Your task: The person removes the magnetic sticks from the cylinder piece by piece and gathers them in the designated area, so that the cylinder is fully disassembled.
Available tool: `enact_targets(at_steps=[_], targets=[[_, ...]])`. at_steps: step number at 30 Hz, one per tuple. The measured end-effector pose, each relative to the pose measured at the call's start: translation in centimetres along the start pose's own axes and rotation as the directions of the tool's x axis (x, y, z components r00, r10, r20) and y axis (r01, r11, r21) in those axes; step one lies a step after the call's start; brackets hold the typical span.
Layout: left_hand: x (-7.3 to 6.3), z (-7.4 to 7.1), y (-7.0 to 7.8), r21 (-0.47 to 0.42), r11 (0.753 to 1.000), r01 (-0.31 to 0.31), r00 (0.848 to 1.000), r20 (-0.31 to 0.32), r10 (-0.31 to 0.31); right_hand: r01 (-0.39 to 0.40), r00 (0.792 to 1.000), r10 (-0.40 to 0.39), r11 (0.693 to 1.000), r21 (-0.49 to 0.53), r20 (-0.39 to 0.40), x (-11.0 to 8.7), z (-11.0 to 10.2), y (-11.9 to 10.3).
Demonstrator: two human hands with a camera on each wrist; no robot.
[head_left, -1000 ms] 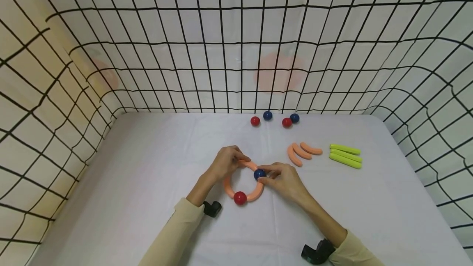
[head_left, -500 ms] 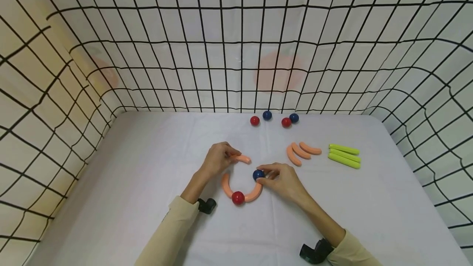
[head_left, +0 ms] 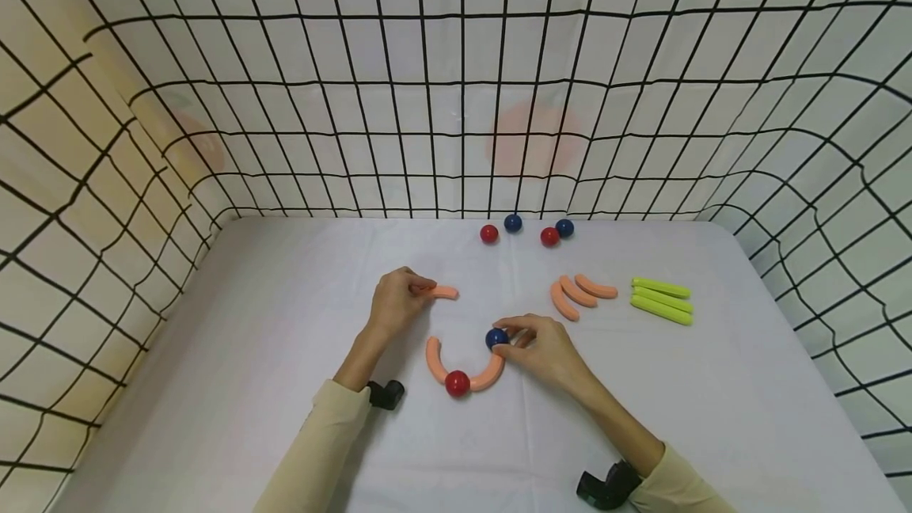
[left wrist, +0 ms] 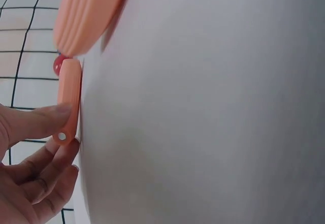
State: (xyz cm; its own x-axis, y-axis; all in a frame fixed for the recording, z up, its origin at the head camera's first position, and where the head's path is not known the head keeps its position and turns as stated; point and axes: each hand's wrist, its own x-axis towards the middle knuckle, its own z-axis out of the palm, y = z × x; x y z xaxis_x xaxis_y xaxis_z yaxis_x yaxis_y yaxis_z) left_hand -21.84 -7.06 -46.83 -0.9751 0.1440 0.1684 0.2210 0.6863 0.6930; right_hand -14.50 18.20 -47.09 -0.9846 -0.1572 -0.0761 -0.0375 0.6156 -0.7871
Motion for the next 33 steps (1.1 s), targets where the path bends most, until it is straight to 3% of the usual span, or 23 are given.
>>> enact_targets(at_steps=[4,8,12,17,19,22,26,33], targets=[[-0.1,-0.3,-0.3,0.000,1.000,0.003,1.000,-0.010,-0.003,0.002,1.000,-0.002,1.000,-0.003,-0.001,0.0,0.1,0.0],[0.1,-0.4,-0.6,-0.023,0.999,0.038,0.999,0.026,-0.037,0.010,1.000,-0.010,1.000,-0.006,0.008,0.0,0.1,-0.2],[-0.2,-0.4,-0.6,0.016,0.999,0.037,0.999,0.030,-0.038,0.014,1.000,-0.014,1.000,-0.002,0.017,0.0,0.1,-0.2],[-3.1,-0.7,1.0,0.104,0.992,-0.077,0.996,-0.024,0.080,0.011,0.999,-0.011,1.000,0.007,0.030,0.1,0.1,-0.2],[-4.8,-0.7,1.8,0.084,0.988,-0.131,0.991,-0.023,0.134,0.017,0.999,-0.017,1.000,0.002,0.037,0.1,0.2,-0.2],[-7.1,-0.7,2.8,-0.015,0.983,-0.181,0.983,0.000,0.181,0.040,0.998,-0.039,0.999,-0.012,0.042,0.1,0.1,-0.1],[-9.2,-0.5,3.2,-0.103,0.974,-0.203,0.977,0.046,0.209,0.087,0.995,-0.086,0.996,-0.024,0.043,0.0,-0.1,0.0],[-11.0,0.1,2.8,-0.116,0.970,-0.212,0.966,0.123,0.225,0.102,0.994,-0.101,0.994,-0.027,0.039,0.0,-0.2,0.3]])
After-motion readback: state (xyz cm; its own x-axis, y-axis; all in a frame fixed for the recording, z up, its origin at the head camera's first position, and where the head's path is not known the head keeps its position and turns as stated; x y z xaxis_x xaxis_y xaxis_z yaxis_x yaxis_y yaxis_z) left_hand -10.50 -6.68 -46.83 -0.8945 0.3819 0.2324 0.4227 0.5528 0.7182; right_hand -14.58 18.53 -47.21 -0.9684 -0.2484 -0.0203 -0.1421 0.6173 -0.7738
